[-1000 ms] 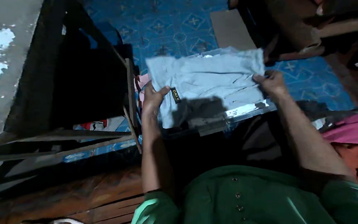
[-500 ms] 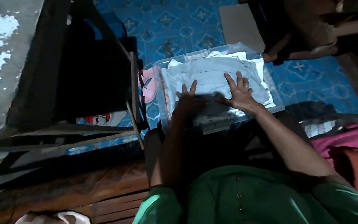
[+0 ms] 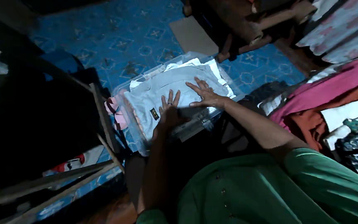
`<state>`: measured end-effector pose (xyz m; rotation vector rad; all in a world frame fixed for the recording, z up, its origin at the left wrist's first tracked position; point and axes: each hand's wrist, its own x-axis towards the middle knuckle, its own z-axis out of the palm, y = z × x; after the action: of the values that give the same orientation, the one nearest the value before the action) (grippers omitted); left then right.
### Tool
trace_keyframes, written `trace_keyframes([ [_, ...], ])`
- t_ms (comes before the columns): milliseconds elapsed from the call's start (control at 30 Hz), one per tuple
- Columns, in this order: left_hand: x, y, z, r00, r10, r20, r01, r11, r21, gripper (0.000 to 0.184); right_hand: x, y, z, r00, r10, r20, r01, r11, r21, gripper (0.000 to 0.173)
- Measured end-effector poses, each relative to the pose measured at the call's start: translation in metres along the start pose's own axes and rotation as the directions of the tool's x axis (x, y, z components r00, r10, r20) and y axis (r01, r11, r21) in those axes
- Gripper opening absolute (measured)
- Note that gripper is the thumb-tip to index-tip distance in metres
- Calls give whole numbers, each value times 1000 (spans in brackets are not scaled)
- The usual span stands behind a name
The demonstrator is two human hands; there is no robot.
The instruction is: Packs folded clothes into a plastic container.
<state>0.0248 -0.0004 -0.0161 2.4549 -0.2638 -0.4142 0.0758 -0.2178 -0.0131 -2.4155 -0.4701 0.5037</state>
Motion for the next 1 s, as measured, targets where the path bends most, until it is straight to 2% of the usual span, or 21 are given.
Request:
trace_keyframes([
  [133,5,-4,2,1000,-21,19,20,998,60,128,-25,25,-8,998,-66,0,66,997,-29,95],
  [267,3,-22,11,997,48,-60,-43,996,81,132,-45,28,3,997,35,-72,-38,998,-45,94],
  [400,0,-22,8,987,135,-85,-135,991,4,127,-77,12,-4,982,160,-101,-166,985,-53,72],
  [500,3,-32,9,970,210,-125,-214,977,-18,127,-125,0,-34,980,158,-118,-163,986,-31,49],
  [567,3,-32,9,963,233,-133,-236,972,-6,129,-161,9,-53,954,143,-264,-163,985,-58,40],
  [633,1,-31,7,963,240,-122,-243,970,-15,130,-203,24,-79,882,183,-435,-235,970,-69,39],
  [700,0,-31,6,962,250,-111,-253,967,-14,130,-251,39,-111,748,298,-593,-393,919,-33,36],
  [800,-5,-26,1,972,222,-77,-226,973,-55,126,-324,64,-155,429,468,-772,-627,770,118,38],
  [867,-5,-27,0,977,203,-67,-208,975,-76,125,-368,73,-172,238,521,-820,-706,672,222,37],
  [900,-4,-30,2,976,205,-74,-211,975,-74,125,-386,71,-177,193,544,-817,-726,639,254,35],
  [933,-3,-31,2,974,214,-76,-219,974,-62,126,-400,66,-178,191,571,-798,-740,618,265,34],
  [1000,-1,-33,2,973,221,-72,-224,974,-39,127,-415,50,-170,279,653,-704,-789,574,219,35],
])
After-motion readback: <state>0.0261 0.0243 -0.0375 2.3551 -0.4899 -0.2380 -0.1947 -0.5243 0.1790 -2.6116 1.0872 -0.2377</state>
